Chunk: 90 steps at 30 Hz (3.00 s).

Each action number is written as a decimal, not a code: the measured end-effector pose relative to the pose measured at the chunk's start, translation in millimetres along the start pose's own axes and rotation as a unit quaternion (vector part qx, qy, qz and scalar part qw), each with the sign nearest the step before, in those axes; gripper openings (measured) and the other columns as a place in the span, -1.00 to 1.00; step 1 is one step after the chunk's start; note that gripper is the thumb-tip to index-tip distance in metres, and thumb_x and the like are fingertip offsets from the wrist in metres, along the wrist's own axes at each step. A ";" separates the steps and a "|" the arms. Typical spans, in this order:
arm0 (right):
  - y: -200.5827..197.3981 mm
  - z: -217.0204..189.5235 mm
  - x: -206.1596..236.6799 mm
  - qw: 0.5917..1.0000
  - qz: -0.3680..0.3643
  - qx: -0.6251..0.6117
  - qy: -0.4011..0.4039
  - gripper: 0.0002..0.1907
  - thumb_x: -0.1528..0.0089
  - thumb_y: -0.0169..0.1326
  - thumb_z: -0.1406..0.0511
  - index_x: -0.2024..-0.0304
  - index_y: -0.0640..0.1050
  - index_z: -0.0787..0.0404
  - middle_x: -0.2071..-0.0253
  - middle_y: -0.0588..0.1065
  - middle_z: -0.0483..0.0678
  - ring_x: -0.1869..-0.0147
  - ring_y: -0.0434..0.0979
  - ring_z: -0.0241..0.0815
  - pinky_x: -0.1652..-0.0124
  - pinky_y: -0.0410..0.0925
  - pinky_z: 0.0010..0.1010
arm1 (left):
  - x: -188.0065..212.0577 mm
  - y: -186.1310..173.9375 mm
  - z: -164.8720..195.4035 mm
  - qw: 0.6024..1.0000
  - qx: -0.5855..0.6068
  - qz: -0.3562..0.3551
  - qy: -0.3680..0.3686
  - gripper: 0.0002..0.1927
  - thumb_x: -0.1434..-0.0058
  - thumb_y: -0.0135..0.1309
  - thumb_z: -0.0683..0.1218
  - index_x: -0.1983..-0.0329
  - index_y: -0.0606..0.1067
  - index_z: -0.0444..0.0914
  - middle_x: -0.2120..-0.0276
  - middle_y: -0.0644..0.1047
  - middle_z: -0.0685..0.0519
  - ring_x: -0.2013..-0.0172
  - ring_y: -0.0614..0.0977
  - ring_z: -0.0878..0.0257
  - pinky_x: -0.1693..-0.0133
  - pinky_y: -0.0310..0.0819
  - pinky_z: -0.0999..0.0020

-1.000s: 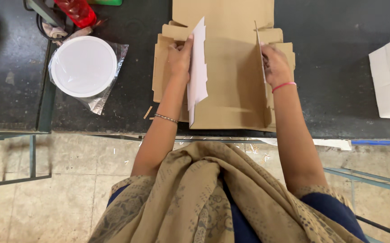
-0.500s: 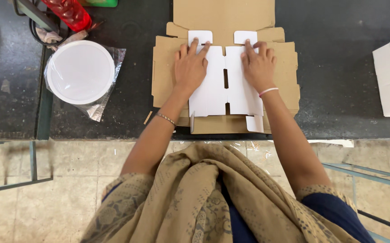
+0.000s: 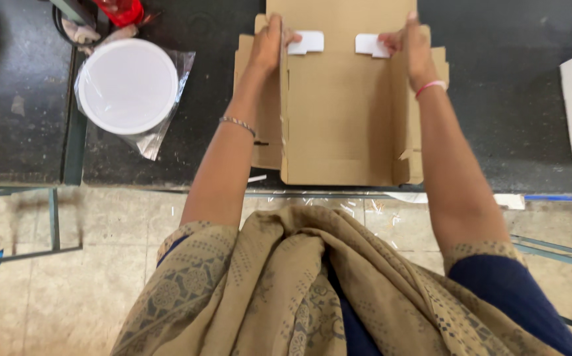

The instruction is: The person folds flat cardboard box blanks into open boxes on a work table, fitting white paper liners and corner supports inside each box, then stacks the finished white boxes on the table. They repeat the folding cycle for several boxes and place a round light fixture into one lined box.

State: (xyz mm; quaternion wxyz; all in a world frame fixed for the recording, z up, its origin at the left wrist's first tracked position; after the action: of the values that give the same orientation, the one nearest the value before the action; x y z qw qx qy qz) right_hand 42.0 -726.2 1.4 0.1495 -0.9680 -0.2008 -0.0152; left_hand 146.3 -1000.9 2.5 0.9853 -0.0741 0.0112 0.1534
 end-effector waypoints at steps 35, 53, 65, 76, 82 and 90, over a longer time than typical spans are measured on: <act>75.9 5.7 238.2 0.869 -0.029 0.384 -0.312 -0.66 -0.21 0.04 0.53 0.04 0.63 0.13 0.10 0.61 -0.06 0.01 0.60 -0.01 0.05 0.37 -0.17 | 281.6 31.3 53.1 0.924 -0.288 0.064 0.244 -0.51 -0.56 -0.11 -0.03 -0.44 0.23 -0.37 -0.36 0.35 -0.29 -0.34 0.40 -0.13 -0.29 0.34 0.08; 51.9 -12.8 227.2 0.918 -0.032 0.324 -0.228 -0.88 -0.24 0.16 0.41 0.17 0.64 0.17 0.30 0.58 0.05 0.26 0.52 0.09 0.18 0.32 -0.21 | 15.0 10.7 -59.0 0.966 0.232 -0.038 -0.106 0.09 -0.29 -0.42 0.61 -0.51 0.19 -0.32 -0.41 0.36 -0.25 -0.34 0.45 0.02 -0.30 0.38 0.08; 58.6 -3.3 227.5 0.913 -0.007 0.336 -0.231 -0.87 -0.20 0.15 0.46 0.21 0.61 0.22 0.28 0.60 0.01 0.22 0.54 0.14 0.15 0.37 -0.17 | 31.8 -4.1 -64.3 0.973 0.224 0.041 0.048 -0.37 -0.39 -0.04 0.36 -0.08 0.43 -0.28 0.06 0.53 -0.04 0.06 0.50 0.17 -0.01 0.46 0.18; 87.8 -37.8 235.5 0.852 -0.129 0.437 -0.256 -0.40 -0.04 -0.01 0.57 -0.10 0.59 0.06 0.10 0.59 -0.05 0.05 0.59 0.00 0.14 0.32 -0.15 | 58.3 -17.8 -72.8 0.993 0.035 -0.106 0.044 -0.09 -0.16 0.17 0.45 -0.34 0.33 -0.25 -0.33 0.42 -0.18 -0.43 0.34 -0.02 -0.42 0.16 0.10; 128.9 -34.5 223.1 0.803 -0.244 0.455 -0.298 -0.36 0.02 -0.01 0.58 -0.12 0.54 0.13 -0.13 0.49 0.00 -0.13 0.52 0.10 -0.02 0.34 -0.14 | 60.5 -5.1 -75.0 0.997 0.031 -0.059 0.038 0.00 -0.10 0.23 0.44 -0.34 0.30 -0.33 -0.31 0.39 -0.28 -0.40 0.33 -0.10 -0.40 0.18 0.05; 105.1 -13.9 226.7 0.837 -0.138 0.482 -0.219 -0.80 -0.15 0.21 0.36 0.18 0.54 0.23 0.11 0.48 0.01 0.03 0.52 0.09 0.04 0.34 -0.13 | 61.7 15.4 -64.7 0.995 0.049 0.077 0.033 -0.30 -0.03 0.37 -0.11 -0.17 0.27 -0.33 -0.11 0.51 -0.20 -0.15 0.58 -0.03 -0.11 0.56 0.15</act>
State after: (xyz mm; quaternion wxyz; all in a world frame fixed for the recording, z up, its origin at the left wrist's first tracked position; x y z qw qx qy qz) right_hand 292.2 -735.2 5.2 0.5454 -0.7141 -0.3416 0.2754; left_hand 200.4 -977.5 -66.5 0.9720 -0.0300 0.0565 0.2261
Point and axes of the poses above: each hand's wrist, its own x-axis away from the middle knuckle, its own y-axis out of the palm, z = x × y, the point moved 6 cm from there along -x, towards the middle knuckle
